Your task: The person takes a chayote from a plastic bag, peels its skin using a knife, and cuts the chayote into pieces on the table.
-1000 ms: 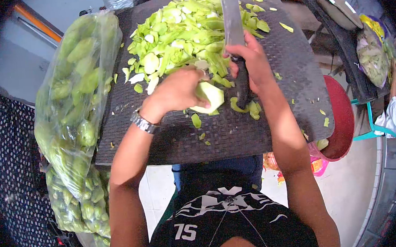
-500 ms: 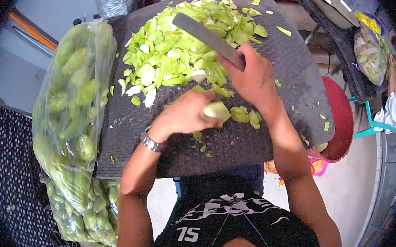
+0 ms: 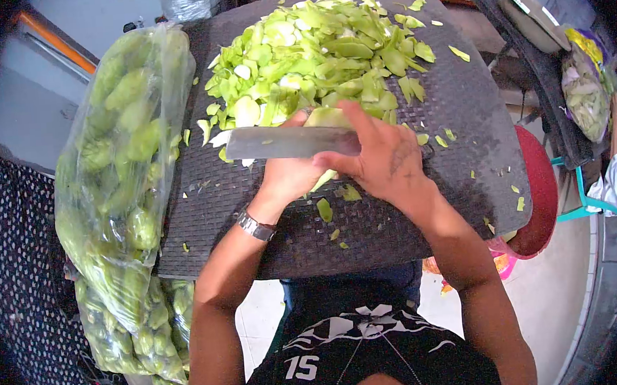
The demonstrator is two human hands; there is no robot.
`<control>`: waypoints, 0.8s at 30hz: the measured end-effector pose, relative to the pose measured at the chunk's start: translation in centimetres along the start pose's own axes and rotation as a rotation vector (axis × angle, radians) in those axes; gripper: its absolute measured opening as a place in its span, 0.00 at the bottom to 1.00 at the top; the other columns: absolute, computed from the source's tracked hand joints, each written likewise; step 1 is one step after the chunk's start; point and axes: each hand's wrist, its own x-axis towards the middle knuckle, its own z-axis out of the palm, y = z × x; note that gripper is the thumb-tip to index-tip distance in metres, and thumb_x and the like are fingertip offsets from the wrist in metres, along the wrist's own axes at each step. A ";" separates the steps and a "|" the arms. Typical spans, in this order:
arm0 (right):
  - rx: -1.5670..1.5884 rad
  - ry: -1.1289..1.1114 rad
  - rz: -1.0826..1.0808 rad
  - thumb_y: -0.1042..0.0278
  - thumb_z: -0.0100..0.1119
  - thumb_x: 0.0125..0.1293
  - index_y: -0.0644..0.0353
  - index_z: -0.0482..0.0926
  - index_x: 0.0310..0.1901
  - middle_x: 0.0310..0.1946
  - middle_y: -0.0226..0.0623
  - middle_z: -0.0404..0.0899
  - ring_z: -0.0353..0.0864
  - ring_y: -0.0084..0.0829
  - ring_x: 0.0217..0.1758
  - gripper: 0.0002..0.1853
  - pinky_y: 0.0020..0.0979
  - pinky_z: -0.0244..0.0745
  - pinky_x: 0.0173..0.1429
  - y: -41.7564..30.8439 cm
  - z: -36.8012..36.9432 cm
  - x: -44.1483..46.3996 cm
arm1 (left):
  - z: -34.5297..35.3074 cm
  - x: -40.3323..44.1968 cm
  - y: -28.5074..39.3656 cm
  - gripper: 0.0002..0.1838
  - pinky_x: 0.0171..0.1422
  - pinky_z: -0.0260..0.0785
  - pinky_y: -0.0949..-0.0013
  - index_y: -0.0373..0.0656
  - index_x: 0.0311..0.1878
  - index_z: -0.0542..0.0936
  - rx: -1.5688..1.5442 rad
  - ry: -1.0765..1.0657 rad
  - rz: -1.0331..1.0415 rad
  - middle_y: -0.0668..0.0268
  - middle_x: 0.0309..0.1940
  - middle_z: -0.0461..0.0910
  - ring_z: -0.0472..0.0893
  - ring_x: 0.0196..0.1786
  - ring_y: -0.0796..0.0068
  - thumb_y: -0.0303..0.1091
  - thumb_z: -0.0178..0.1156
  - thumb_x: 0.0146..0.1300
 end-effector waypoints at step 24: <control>0.305 -0.108 0.421 0.41 0.58 0.75 0.62 0.82 0.42 0.32 0.57 0.83 0.84 0.62 0.39 0.26 0.57 0.76 0.42 4.4 -2.3 2.0 | -3.1 0.1 0.2 0.28 0.37 0.86 0.63 0.37 0.61 0.75 -0.890 -0.288 -0.343 0.60 0.46 0.85 0.87 0.40 0.68 0.26 0.76 0.59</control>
